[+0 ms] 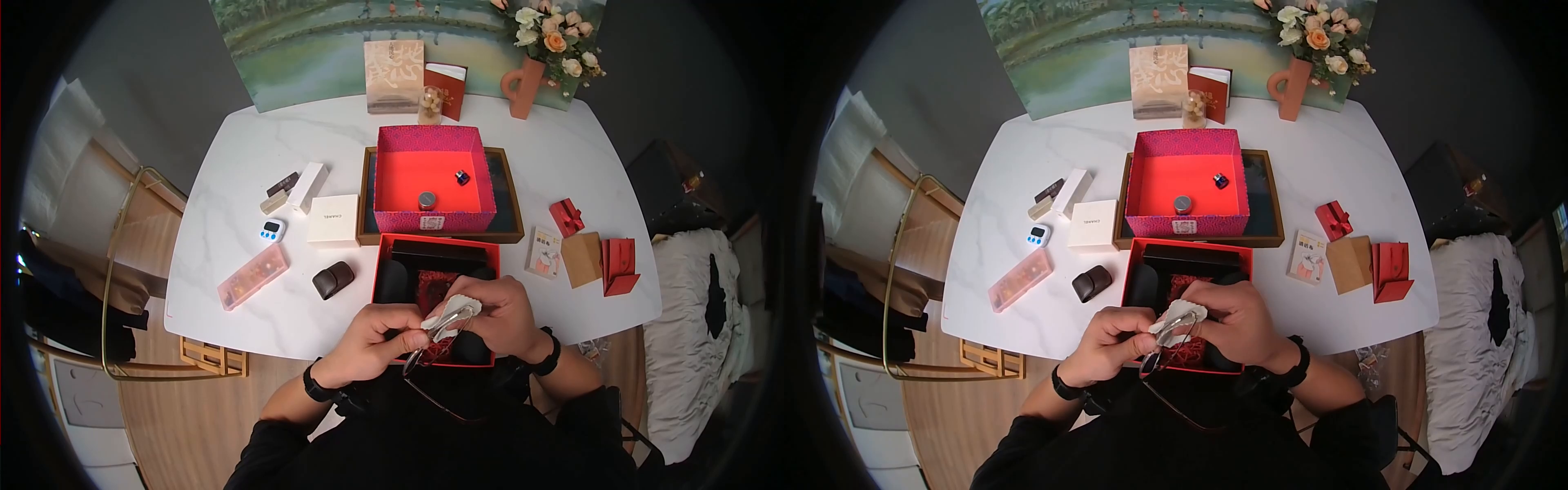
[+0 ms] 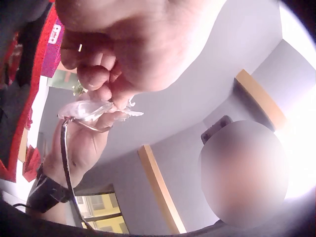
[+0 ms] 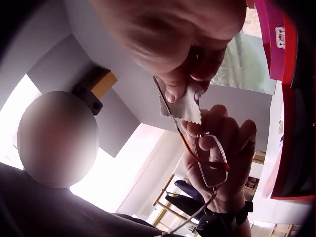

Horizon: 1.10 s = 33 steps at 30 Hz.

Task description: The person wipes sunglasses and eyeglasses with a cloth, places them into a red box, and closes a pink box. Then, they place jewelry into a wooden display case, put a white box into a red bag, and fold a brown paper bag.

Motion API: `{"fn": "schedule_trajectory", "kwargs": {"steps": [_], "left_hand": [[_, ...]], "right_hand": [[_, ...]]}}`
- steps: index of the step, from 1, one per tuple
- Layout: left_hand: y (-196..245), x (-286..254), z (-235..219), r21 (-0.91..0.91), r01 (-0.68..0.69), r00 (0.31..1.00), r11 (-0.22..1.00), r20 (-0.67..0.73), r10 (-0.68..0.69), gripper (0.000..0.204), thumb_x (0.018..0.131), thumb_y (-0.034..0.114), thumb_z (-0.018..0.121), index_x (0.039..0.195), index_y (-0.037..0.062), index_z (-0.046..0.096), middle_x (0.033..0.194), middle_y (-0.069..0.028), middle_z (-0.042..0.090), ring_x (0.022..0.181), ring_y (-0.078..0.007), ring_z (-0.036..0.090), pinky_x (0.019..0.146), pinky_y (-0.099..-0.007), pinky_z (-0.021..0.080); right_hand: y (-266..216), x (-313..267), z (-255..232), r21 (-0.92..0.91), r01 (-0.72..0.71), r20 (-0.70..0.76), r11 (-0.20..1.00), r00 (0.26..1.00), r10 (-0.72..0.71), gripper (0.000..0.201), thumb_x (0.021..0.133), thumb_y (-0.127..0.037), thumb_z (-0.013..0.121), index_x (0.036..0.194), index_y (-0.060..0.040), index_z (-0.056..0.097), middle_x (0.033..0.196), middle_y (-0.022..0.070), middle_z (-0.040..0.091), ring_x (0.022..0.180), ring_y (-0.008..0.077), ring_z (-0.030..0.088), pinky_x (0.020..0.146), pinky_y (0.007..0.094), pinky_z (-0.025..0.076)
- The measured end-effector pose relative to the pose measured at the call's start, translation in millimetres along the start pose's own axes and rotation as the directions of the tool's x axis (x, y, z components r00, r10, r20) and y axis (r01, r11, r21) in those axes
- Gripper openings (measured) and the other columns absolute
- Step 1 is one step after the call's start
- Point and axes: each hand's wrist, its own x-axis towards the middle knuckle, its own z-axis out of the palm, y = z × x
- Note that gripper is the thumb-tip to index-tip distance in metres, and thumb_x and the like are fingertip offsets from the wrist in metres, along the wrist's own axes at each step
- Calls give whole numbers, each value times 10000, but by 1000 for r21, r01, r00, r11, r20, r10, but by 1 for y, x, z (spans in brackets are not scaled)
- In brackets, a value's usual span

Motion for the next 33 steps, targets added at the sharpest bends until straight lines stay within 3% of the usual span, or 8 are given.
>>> {"fn": "schedule_trajectory", "kwargs": {"steps": [1,8,17,19,26,28,33], "left_hand": [[1,0,1,26,-9,1000,1000,3,9,189,1075,153,723,997,-19,720,904,-45,687,813,-110,608,744,-296,485],[-2,0,2,19,-28,999,999,-32,29,198,1068,171,736,1001,-16,724,900,-48,687,819,-122,618,755,-294,493],[4,3,-2,79,-86,996,993,-31,88,193,1062,169,738,1006,-14,726,903,-70,700,804,-149,644,739,-307,508],[4,3,-4,116,-84,996,990,-8,86,196,1067,174,733,1010,-14,727,910,-69,701,804,-150,642,741,-307,509],[3,4,-2,91,-96,995,991,12,96,199,1078,179,719,1026,-13,729,924,-65,702,821,-143,637,756,-305,510],[3,4,-3,38,-55,998,998,12,55,202,1082,179,715,1027,-15,728,929,-60,703,833,-139,636,764,-302,509],[1,2,-3,17,-26,999,1000,23,25,209,1087,182,710,1027,-17,730,937,-57,704,848,-132,635,776,-297,509]], "right_hand": [[-3,2,-1,10,-10,71,1000,997,9,177,915,7,829,1092,4,826,984,97,813,875,167,751,761,288,576],[-5,6,1,6,35,102,999,994,-36,175,942,3,794,1112,-11,831,1023,108,820,915,190,716,796,312,569],[3,-1,7,-5,132,-73,991,989,-132,244,855,72,848,1088,2,838,991,110,808,826,166,736,727,266,563],[3,-3,2,26,-5,-76,1000,997,7,309,832,71,862,1119,-42,852,982,66,794,880,162,740,741,282,573],[-9,6,3,-57,31,-20,998,999,-32,248,850,40,860,1087,-29,842,986,64,801,908,180,746,813,307,580],[-2,9,1,-51,140,33,989,990,-139,245,872,-9,862,1115,-30,836,1067,84,803,968,193,734,874,328,567],[-1,7,-1,-23,64,70,998,996,-63,223,902,-45,854,1124,-29,833,1124,92,771,1049,194,704,890,331,552]]}}
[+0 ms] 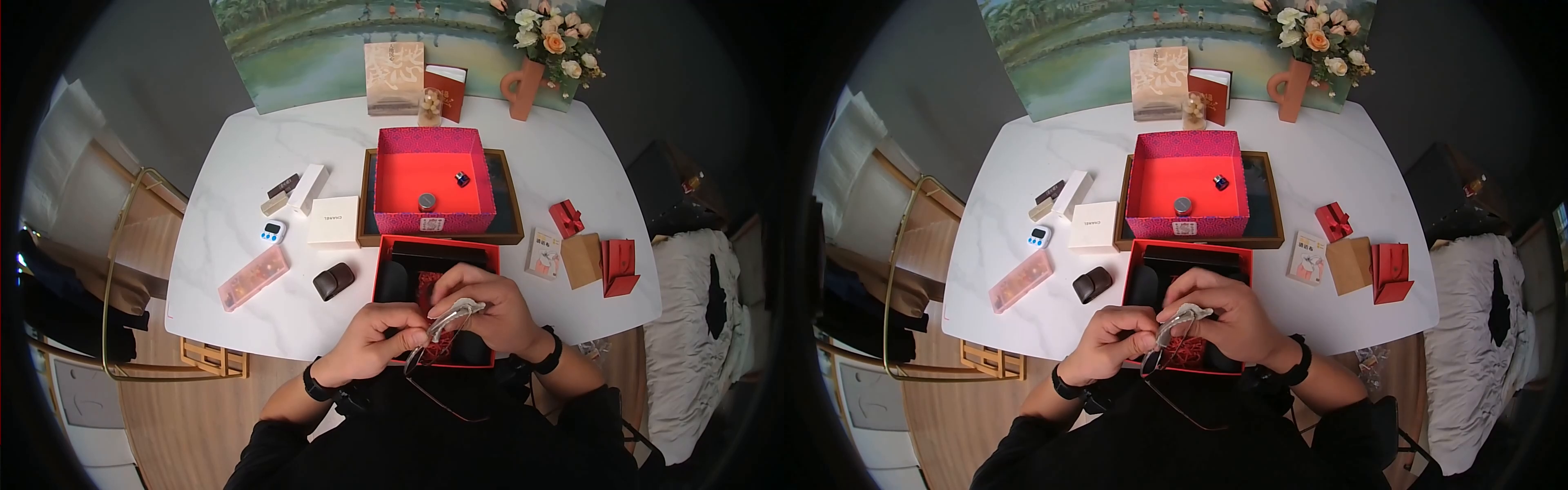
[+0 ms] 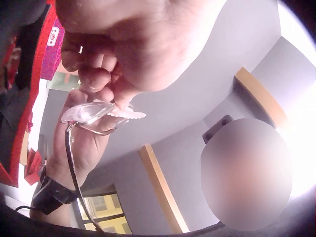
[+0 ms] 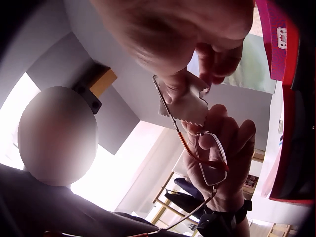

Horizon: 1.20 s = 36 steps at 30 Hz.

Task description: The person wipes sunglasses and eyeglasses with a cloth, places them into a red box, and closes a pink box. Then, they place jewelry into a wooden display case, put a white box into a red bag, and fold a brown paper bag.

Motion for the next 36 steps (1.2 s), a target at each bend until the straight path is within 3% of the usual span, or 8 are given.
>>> {"fn": "schedule_trajectory", "kwargs": {"steps": [5,11,13,17,19,25,29,36], "left_hand": [[-1,0,1,-50,17,1000,999,-5,-17,212,1090,185,709,1029,-17,731,942,-51,703,853,-122,627,786,-290,506],[-1,-1,0,-107,81,997,991,-5,-82,214,1091,182,711,1034,-24,727,936,-38,689,858,-109,612,790,-284,499],[-1,1,4,-125,67,997,990,-41,-72,233,1095,182,701,963,-8,719,881,-2,632,725,-66,512,647,-250,395],[-2,0,3,-146,68,996,987,-50,-76,240,1095,183,703,950,-7,713,871,0,616,710,-60,492,632,-248,378],[-4,-1,0,-170,100,994,980,-17,-105,192,1103,146,688,1023,-27,707,930,-17,664,843,-86,578,764,-270,485],[-4,2,5,-180,72,993,981,-81,-87,289,1104,215,692,930,-16,691,848,0,591,673,-67,455,604,-258,347],[-8,0,0,-217,109,992,970,-44,-121,183,1103,139,687,1013,-18,714,926,2,658,820,-67,562,721,-250,466],[-9,0,1,-219,115,988,969,-75,-134,182,1103,138,688,1006,-15,709,892,24,625,763,-46,500,659,-240,404]], "right_hand": [[5,-4,-5,103,-148,59,984,988,143,184,951,-59,830,1127,-11,807,1140,66,746,1086,146,695,881,292,560],[20,-7,-3,305,-153,71,940,988,138,407,977,-17,801,1356,3,655,1296,72,711,1139,137,701,925,302,603],[15,-4,3,374,-165,-23,913,982,187,472,962,15,807,1393,-7,617,1273,62,696,1134,147,704,957,312,598],[16,2,15,335,-83,-173,939,974,148,458,948,12,830,1356,-13,624,1230,50,669,1080,125,696,927,285,576],[20,1,18,262,-79,-317,962,934,163,418,944,3,845,1300,-18,626,1121,26,661,1007,90,673,882,260,543],[32,-8,14,402,-159,-167,902,956,242,336,954,-3,842,1206,-19,621,1015,8,677,952,60,655,799,248,534],[24,-7,15,402,-201,-112,893,958,266,394,918,34,851,1233,-9,618,1174,68,664,1044,112,691,898,279,566],[28,-2,21,116,-92,-374,989,918,130,448,869,-105,944,1167,-47,615,1112,4,639,982,80,616,796,241,479]]}}
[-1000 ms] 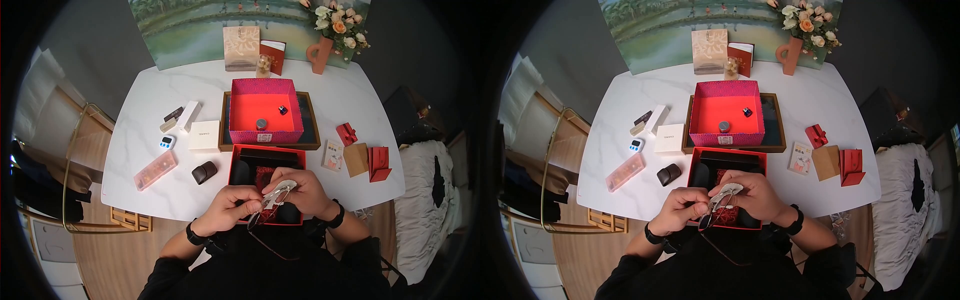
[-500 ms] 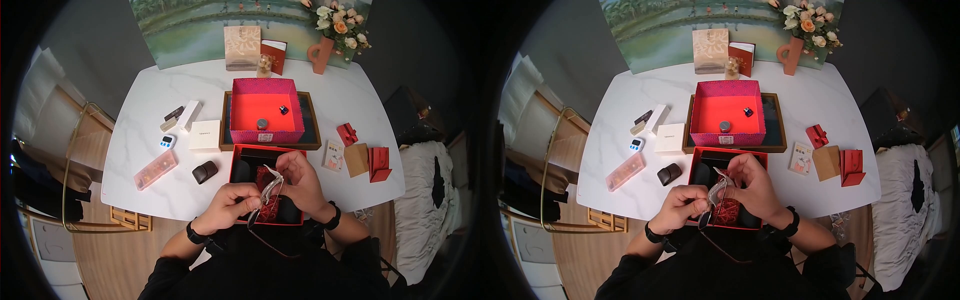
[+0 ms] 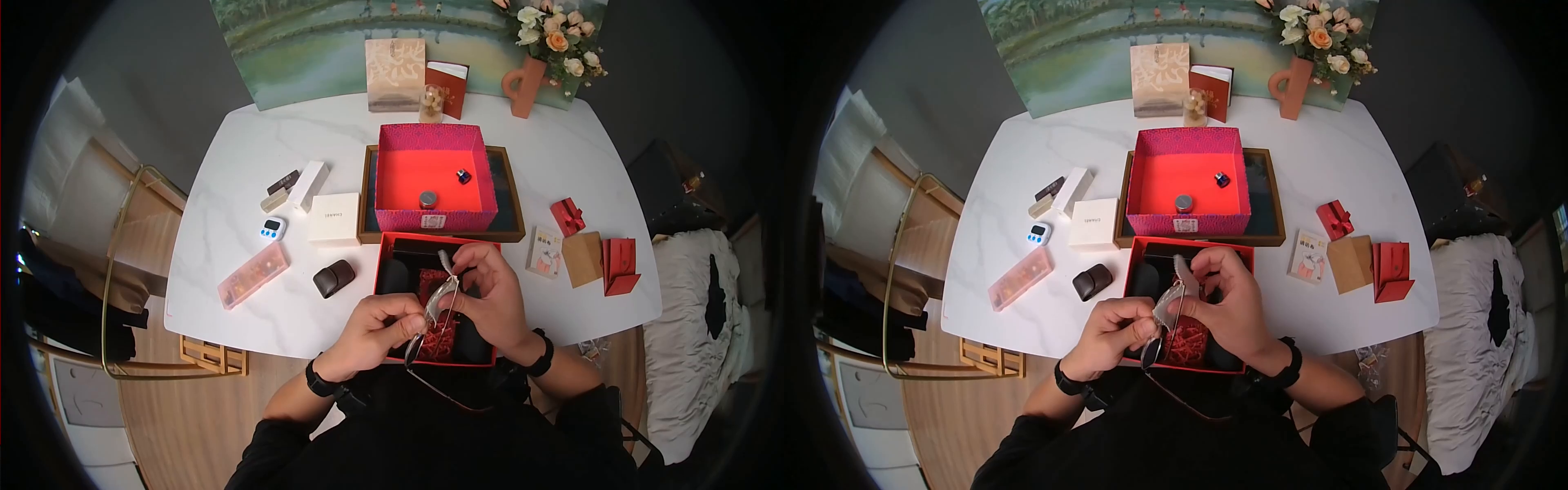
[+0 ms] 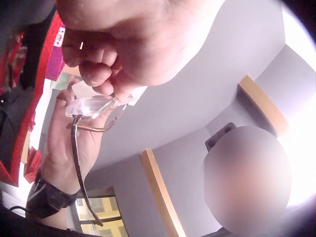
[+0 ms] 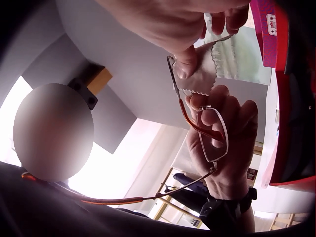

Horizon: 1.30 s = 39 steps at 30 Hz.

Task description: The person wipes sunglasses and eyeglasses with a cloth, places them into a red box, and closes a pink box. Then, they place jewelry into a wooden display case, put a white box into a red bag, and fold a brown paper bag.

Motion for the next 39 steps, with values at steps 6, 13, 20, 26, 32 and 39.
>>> {"fn": "schedule_trajectory", "kwargs": {"steps": [6,13,20,26,32,39], "left_hand": [[-3,1,0,9,-1,1000,1000,-15,1,191,1108,146,681,997,-8,705,863,33,601,724,-45,474,628,-242,380],[-9,2,-1,20,21,999,1000,-27,-21,266,1137,210,638,989,-3,698,812,34,578,654,-48,439,597,-241,360],[-17,8,-1,-159,43,996,986,-66,-54,269,1131,223,649,1010,-8,714,808,22,621,639,-46,436,618,-227,372],[-28,9,-3,-222,46,999,974,-2,-47,254,1133,216,645,1055,-12,727,854,12,642,645,-43,446,635,-229,384],[-25,6,3,-190,28,999,981,-27,-34,230,1134,190,640,1074,-16,725,878,12,649,661,-47,451,643,-235,391],[-20,-3,7,-130,85,994,988,-62,-93,216,1131,180,645,1081,-14,726,829,30,615,672,-46,443,651,-238,383]], "right_hand": [[4,-4,-8,-104,-37,2,994,999,38,400,875,-125,948,1074,-61,607,972,-29,621,879,55,599,742,222,464],[-5,-2,0,174,-165,172,971,976,135,169,1012,11,758,1176,32,721,1114,63,768,1002,111,720,885,271,579],[-8,-2,-1,72,-282,174,957,948,267,189,1078,-64,694,1232,36,742,1084,54,772,1011,99,704,894,277,565],[1,1,-2,235,-221,195,947,965,177,234,1078,-55,691,1290,31,736,1123,57,775,1026,109,703,910,286,554],[-5,-2,12,368,-235,115,900,972,207,179,1074,-89,720,1191,41,756,1025,28,769,950,66,688,861,263,575],[-9,-8,10,214,-283,156,935,955,253,158,1067,-90,730,1139,48,757,1006,43,782,919,67,703,819,263,583]]}}
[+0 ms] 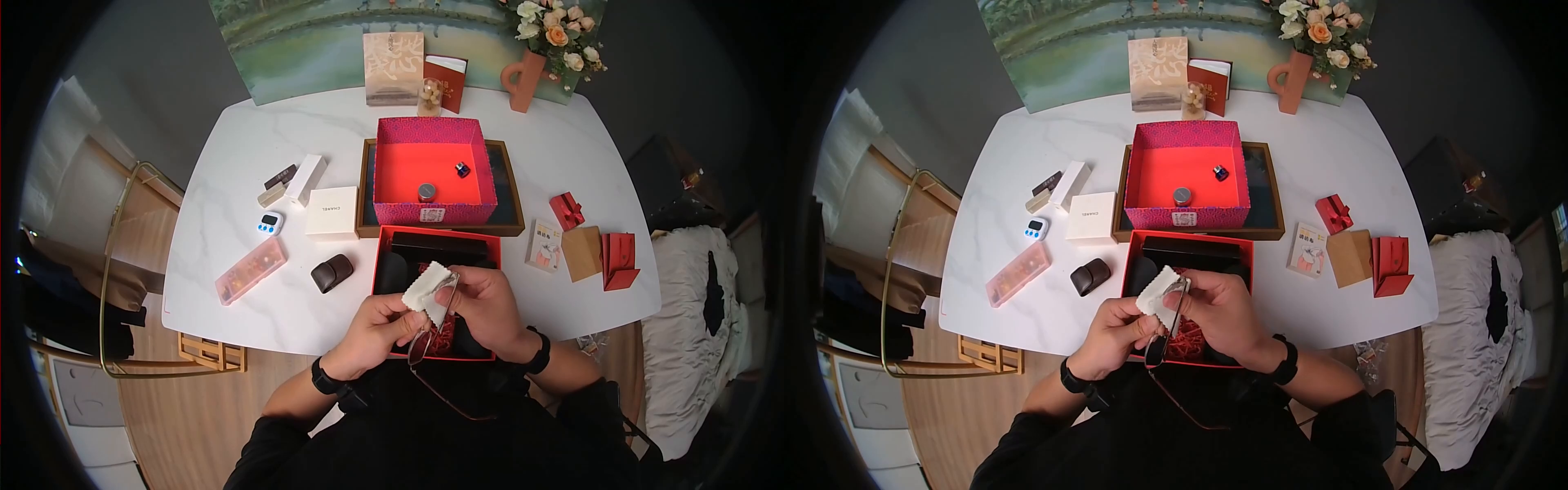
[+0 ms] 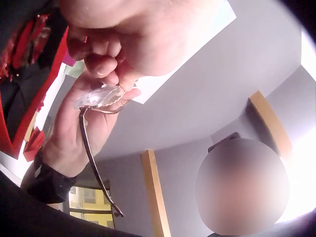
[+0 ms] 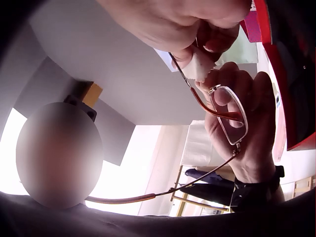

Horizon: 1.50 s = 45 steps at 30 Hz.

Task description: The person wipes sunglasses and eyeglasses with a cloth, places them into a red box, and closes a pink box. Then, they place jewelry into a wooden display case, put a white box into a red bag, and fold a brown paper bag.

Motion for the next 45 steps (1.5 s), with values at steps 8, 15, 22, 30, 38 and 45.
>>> {"fn": "schedule_trajectory", "kwargs": {"steps": [8,15,22,30,38,45], "left_hand": [[-1,-1,-1,-3,-15,1000,1000,15,15,211,1101,184,690,1053,-15,743,847,1,666,651,-50,463,609,-233,365],[8,7,-5,12,-51,999,999,-13,51,199,1124,171,658,1085,-5,741,789,42,586,674,-38,440,619,-231,367],[11,8,-9,103,-47,998,994,41,43,199,1119,179,666,1084,0,745,792,47,590,659,-34,442,604,-229,372],[17,6,-8,93,-49,997,994,56,44,220,1120,193,667,1051,-4,736,801,35,588,659,-43,437,603,-240,357],[14,2,-7,57,-52,997,997,55,49,222,1117,179,669,1023,-15,720,846,28,601,675,-47,428,612,-242,355],[13,2,-5,75,-34,998,997,51,31,200,1114,163,672,1026,-11,717,856,34,611,699,-37,444,618,-235,353]], "right_hand": [[-2,-6,3,-212,103,9,972,995,-104,146,1056,-96,749,1072,48,763,902,18,756,863,54,673,771,256,562],[-1,-7,7,-80,126,45,989,991,-122,113,1010,-79,795,1067,15,770,1053,38,697,917,76,658,801,250,525],[-9,-4,1,-197,186,100,963,981,-169,167,956,-30,831,1109,25,791,1091,58,680,932,89,658,800,247,514],[-11,-2,-4,-194,295,54,936,956,-290,157,945,7,822,1094,40,783,1127,69,660,964,119,673,838,258,538],[-10,-5,-3,-143,302,46,943,953,-298,143,988,26,774,1126,62,765,1172,73,652,1018,129,701,896,268,581],[-8,-7,-2,-93,215,4,972,976,-216,166,950,11,816,1107,51,779,1136,78,678,977,135,694,861,265,558]]}}
